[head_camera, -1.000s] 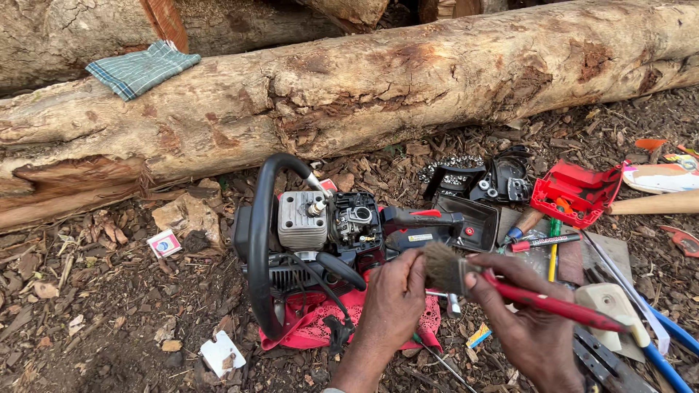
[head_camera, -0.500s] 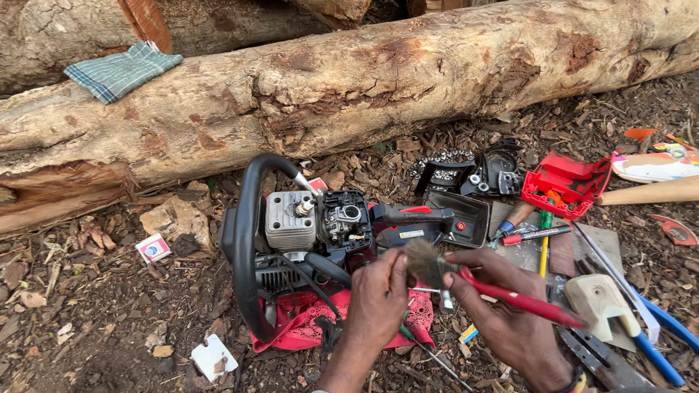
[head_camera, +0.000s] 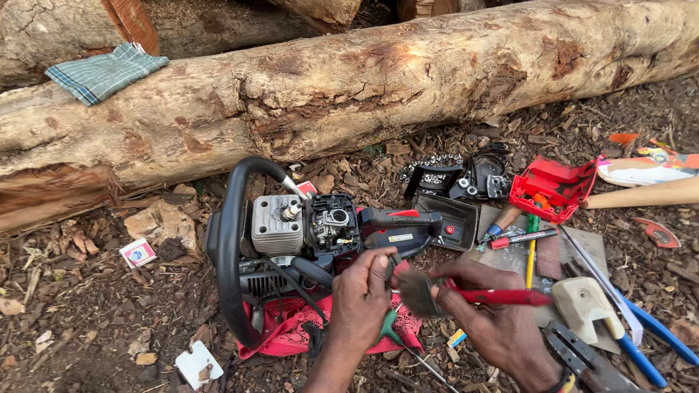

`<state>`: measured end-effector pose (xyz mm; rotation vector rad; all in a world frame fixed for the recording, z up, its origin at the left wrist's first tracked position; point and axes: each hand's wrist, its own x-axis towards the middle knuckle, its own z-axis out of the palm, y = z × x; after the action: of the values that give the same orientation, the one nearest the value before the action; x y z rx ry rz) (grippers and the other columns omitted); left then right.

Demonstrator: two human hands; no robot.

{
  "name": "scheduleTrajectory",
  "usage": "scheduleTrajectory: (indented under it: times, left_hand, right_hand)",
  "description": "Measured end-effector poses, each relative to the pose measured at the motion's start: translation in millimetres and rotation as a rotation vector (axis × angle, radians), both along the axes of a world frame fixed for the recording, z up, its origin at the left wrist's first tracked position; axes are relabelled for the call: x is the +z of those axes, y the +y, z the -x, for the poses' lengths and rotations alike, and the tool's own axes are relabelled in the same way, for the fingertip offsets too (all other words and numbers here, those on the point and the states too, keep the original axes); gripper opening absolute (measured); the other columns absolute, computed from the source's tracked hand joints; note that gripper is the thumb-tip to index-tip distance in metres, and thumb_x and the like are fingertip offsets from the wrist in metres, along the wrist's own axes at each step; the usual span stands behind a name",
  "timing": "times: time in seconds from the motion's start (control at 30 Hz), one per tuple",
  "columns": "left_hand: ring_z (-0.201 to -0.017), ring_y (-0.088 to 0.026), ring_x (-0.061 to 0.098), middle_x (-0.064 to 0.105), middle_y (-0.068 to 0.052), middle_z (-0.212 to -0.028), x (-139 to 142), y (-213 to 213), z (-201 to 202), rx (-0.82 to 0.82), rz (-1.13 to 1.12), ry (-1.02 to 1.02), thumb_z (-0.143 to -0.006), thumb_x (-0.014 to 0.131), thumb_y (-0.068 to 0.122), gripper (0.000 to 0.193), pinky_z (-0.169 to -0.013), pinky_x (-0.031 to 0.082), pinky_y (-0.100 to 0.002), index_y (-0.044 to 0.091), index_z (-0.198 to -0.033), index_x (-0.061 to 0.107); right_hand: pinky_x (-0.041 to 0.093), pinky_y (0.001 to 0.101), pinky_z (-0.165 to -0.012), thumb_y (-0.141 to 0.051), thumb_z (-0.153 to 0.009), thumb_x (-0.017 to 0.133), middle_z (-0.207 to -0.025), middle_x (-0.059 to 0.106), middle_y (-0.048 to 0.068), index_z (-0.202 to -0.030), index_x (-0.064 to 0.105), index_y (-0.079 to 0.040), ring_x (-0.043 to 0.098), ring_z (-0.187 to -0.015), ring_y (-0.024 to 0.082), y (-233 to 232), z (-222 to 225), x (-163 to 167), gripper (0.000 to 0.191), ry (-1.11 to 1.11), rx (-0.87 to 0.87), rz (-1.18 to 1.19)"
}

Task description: The person is repairing a chainsaw engine outdoors. They use a brush to clean the engine area, then use a socket wrench to remove a bolt and a small metal part. After cleaning the part with the brush, they reinsert it into the engine.

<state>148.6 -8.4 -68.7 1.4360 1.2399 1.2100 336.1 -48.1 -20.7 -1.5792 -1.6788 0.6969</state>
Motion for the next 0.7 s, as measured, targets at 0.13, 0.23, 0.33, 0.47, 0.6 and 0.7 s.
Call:
scheduleTrajectory:
  times: [0.13, 0.23, 0.33, 0.47, 0.6, 0.7]
  left_hand:
    - [-0.053, -0.009, 0.058, 0.069, -0.004, -0.070, 2.2, 4.9, 0.3, -0.024, 0.086, -0.154, -0.106, 0.049, 0.029, 0.032, -0.050, 0.048, -0.030, 0.010, -0.118, 0.071]
    - [-0.055, -0.005, 0.064, 0.072, -0.002, -0.070, -2.5, 2.8, -0.2, -0.027, 0.005, -0.005, -0.107, 0.048, 0.030, 0.031, -0.052, 0.052, -0.024, 0.010, -0.117, 0.070]
    - [-0.074, -0.002, 0.067, 0.074, -0.002, -0.084, -9.8, 2.0, -1.6, 0.071, -0.337, 0.108, -0.112, 0.048, 0.025, 0.028, -0.063, 0.051, -0.022, 0.008, -0.116, 0.069]
    - [-0.054, -0.008, 0.056, 0.070, -0.005, -0.074, -15.7, 5.3, -4.3, -0.055, 0.239, -0.383, -0.104, 0.049, 0.026, 0.031, -0.047, 0.044, -0.023, 0.009, -0.119, 0.070]
    - [-0.058, -0.008, 0.056, 0.070, -0.006, -0.082, -15.7, 8.1, 1.2, -0.131, 0.420, -0.830, -0.104, 0.056, 0.025, 0.032, -0.048, 0.040, -0.020, 0.001, -0.121, 0.066]
    - [-0.060, -0.010, 0.055, 0.069, -0.008, -0.083, -15.3, 7.0, 1.6, -0.132, 0.507, -0.944, -0.104, 0.059, 0.024, 0.029, -0.049, 0.040, -0.021, 0.000, -0.119, 0.065]
  right_hand:
    - [0.055, 0.0294, -0.065, -0.012, -0.086, 0.075, -0.081, 0.075, 0.007, -0.108, 0.078, -0.004, 0.065, -0.074, 0.011, -2.7, -0.4, 0.7, 0.023, 0.141, -0.114, -0.150]
    - [0.053, 0.0306, -0.066, -0.014, -0.089, 0.074, -0.087, 0.074, 0.010, -0.114, 0.075, -0.004, 0.064, -0.076, 0.013, -4.1, 3.6, 2.7, 0.027, 0.095, -0.087, -0.312]
    - [0.058, 0.0295, -0.072, -0.016, -0.088, 0.074, -0.094, 0.078, 0.008, -0.108, 0.075, -0.004, 0.071, -0.082, 0.014, -0.7, 6.8, 3.8, 0.024, -0.041, 0.090, -0.376]
    - [0.059, 0.0289, -0.066, -0.018, -0.084, 0.074, -0.084, 0.079, 0.006, -0.107, 0.077, -0.007, 0.071, -0.075, 0.014, 6.5, -2.0, 2.8, 0.026, -0.094, -0.046, -0.019]
    - [0.052, 0.0274, -0.062, -0.017, -0.087, 0.075, -0.080, 0.076, 0.008, -0.112, 0.079, -0.006, 0.064, -0.071, 0.011, 9.4, -11.6, -1.4, 0.028, 0.217, -0.257, 0.032]
    - [0.051, 0.0226, -0.065, -0.017, -0.091, 0.075, -0.083, 0.070, 0.003, -0.115, 0.078, -0.004, 0.060, -0.073, 0.007, 7.2, -12.8, -1.4, 0.028, 0.221, -0.221, -0.237]
